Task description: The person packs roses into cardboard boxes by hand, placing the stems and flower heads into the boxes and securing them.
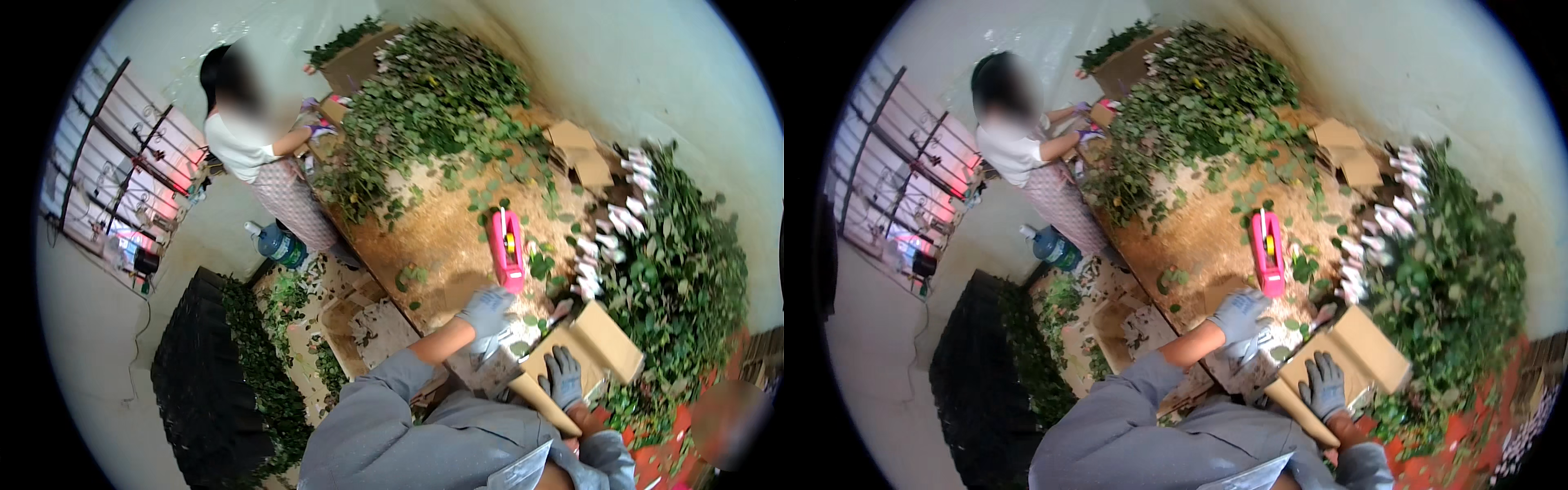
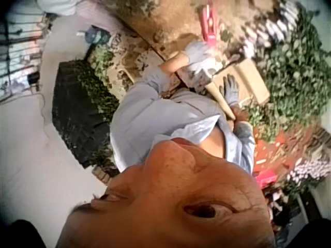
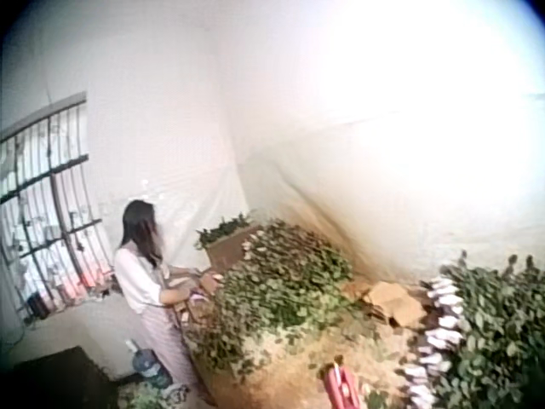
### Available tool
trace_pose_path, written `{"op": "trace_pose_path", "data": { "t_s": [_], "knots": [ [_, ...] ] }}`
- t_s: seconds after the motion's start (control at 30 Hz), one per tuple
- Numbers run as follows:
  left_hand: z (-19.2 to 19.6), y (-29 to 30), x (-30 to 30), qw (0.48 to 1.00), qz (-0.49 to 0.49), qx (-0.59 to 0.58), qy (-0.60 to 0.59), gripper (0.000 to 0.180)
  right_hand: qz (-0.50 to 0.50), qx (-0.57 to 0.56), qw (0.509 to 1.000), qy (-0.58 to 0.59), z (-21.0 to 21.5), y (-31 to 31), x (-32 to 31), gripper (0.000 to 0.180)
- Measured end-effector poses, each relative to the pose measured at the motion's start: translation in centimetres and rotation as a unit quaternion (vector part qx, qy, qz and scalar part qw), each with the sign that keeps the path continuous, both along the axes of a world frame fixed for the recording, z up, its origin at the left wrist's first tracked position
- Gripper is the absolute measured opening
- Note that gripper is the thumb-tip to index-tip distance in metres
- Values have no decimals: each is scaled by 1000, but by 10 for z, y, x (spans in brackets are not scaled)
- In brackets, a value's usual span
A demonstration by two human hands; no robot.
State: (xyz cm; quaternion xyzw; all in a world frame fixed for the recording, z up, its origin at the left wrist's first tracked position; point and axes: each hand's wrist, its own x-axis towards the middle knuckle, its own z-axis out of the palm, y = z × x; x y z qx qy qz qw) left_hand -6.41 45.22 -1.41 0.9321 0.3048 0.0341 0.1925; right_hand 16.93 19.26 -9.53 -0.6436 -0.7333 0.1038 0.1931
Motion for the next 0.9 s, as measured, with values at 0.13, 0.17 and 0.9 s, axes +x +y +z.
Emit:
{"op": "trace_pose_path", "data": {
  "t_s": [0.13,0.17,0.9],
  "knots": [
    [-20,33,-29,972,130,65,185,73,4,11,1000,1,1,0,2,63],
    [-29,36,-33,968,129,65,204,79,6,15,1000,-2,0,-1,3,63],
    [52,-16,8,851,199,-234,-426,52,-47,12,996,79,2,-11,12,69]
  ]
}}
